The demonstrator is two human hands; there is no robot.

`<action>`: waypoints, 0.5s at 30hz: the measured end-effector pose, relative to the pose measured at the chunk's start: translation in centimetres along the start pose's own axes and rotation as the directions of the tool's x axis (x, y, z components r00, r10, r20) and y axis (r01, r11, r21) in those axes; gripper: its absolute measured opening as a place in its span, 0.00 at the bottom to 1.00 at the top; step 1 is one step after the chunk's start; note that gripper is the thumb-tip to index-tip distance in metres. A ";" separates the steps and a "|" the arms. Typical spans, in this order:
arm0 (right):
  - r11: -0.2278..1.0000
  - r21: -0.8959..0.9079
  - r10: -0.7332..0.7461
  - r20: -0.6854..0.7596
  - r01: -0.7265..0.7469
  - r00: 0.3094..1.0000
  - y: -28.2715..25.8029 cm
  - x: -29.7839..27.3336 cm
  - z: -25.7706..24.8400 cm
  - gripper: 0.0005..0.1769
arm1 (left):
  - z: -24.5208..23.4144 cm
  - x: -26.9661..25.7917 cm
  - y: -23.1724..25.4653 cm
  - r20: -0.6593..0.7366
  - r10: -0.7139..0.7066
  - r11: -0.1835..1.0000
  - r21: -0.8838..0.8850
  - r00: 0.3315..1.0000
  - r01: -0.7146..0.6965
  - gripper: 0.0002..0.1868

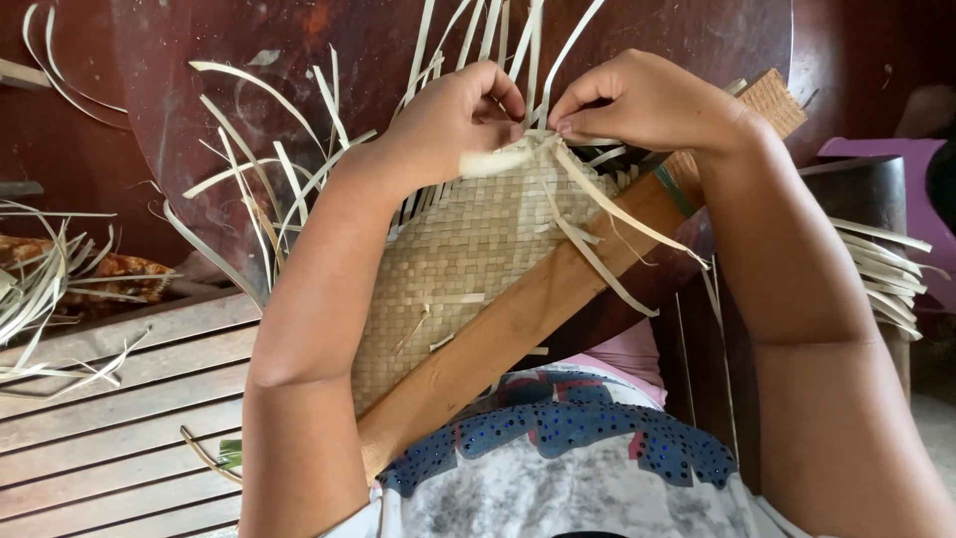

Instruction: Weaving thin strips of natural fiber into a mat structure using hands on a wooden support.

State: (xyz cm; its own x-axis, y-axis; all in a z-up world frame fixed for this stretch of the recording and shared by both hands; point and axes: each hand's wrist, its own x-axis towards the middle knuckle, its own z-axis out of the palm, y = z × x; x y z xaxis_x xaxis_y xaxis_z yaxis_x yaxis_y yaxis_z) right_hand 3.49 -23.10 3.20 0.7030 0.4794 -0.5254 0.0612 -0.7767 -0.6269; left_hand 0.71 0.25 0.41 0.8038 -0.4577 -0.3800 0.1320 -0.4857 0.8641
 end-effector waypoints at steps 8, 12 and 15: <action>0.996 -0.086 0.040 0.072 -0.033 0.997 -0.9 -0.1 -0.7 0.12 | -0.2 -0.6 2.1 0.010 -0.112 0.988 0.111 0.994 0.111 0.12; 0.994 -0.085 0.080 0.085 -0.073 0.993 -1.5 -0.4 -0.7 0.12 | 0.1 0.2 0.7 0.021 0.009 0.986 0.168 1.000 -0.012 0.08; 0.995 -0.094 0.023 0.067 -0.017 0.997 -1.0 -0.4 -0.4 0.12 | 0.4 0.2 0.4 0.040 0.008 0.979 0.202 0.999 -0.016 0.10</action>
State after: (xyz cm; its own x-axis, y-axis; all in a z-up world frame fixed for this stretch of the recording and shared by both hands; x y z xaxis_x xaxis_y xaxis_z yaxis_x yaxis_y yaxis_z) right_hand 3.45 -22.69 4.21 0.6552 0.4875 -0.5771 0.1153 -0.8195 -0.5613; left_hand 0.73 -0.34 0.49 0.7809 -0.4908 -0.3863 -0.0002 -0.6186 0.7857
